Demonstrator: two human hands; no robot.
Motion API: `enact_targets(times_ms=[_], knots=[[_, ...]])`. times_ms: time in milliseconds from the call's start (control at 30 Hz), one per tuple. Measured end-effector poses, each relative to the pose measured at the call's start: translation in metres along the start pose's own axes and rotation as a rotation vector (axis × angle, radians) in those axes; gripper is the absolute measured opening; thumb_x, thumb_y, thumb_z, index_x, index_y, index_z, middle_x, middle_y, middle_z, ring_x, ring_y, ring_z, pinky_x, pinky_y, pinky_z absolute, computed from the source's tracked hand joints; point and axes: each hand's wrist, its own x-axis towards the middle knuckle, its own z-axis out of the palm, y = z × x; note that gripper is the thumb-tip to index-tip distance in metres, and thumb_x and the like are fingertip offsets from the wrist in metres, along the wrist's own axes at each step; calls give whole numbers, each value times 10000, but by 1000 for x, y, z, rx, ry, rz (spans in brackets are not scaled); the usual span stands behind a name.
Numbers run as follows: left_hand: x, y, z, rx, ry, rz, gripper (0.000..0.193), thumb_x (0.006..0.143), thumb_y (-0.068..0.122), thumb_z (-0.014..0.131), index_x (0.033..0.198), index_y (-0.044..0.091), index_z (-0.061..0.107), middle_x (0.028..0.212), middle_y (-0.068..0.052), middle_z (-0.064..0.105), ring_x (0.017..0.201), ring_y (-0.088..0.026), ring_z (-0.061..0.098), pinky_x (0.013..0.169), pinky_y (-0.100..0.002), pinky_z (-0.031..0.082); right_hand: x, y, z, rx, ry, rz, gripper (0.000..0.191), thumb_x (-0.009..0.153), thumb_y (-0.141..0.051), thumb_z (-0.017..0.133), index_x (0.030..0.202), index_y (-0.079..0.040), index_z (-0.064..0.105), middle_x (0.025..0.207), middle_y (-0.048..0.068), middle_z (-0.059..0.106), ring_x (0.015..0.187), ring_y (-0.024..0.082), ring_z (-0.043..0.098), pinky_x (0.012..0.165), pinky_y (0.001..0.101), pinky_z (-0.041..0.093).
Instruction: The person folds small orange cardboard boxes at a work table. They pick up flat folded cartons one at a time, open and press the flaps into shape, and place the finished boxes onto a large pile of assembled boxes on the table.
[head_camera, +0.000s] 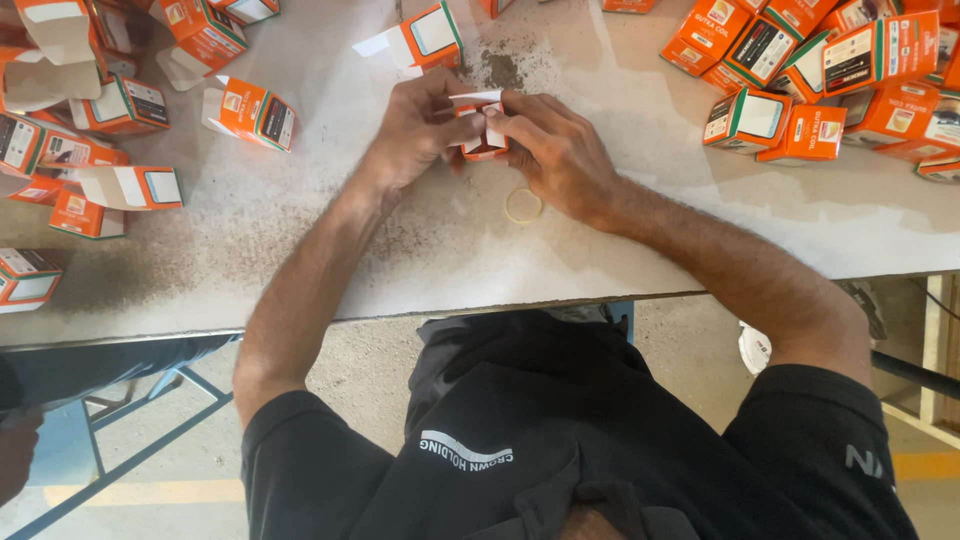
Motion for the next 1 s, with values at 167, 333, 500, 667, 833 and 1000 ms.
enact_targets(times_ms=[167,333,500,667,833,1000], knots=[[-10,-7,15,301,117,409,278,925,-37,715,1194,-17,644,1173,-167,679,1065,-236,700,887,-356,618,-1,-2,-1,97,2,65,407,880,-43,848,1191,-56,586,1344,151,640,1148,384,652,924,478,554],[-30,-13,13,748,75,812,462,872,52,867,1266,3,630,1408,-210,619,1389,-394,541,1153,-474,501,-8,5,4,146,18,150,493,880,-42,829,1178,-46,437,1370,211,635,1191,443,646,937,480,553],[-25,-22,9,860,137,830,291,922,29,839,1125,20,631,1400,-177,653,1382,-363,590,1120,-444,569,-12,11,12,147,-11,203,534,908,-64,852,1120,-53,362,1292,249,646,1096,464,660,854,472,549],[-18,-27,11,884,177,850,232,965,49,831,1050,28,617,1382,-168,668,1359,-369,625,1089,-437,607,-6,8,8,141,-23,203,513,941,-112,869,1149,-49,404,1173,205,667,1056,422,692,829,463,551],[-28,-30,10,1020,75,904,412,892,257,874,1038,20,572,1532,-237,515,1480,-420,438,1244,-573,421,-7,4,4,113,1,67,626,910,-83,851,1384,-42,444,1338,198,635,1214,400,657,997,461,557],[-36,-35,-2,1149,119,891,523,918,234,883,1347,89,621,1649,-215,355,1566,-396,272,1315,-602,221,-3,11,2,-35,-20,-66,629,918,-73,800,1444,-69,455,1408,206,582,1282,401,613,1080,463,526]])
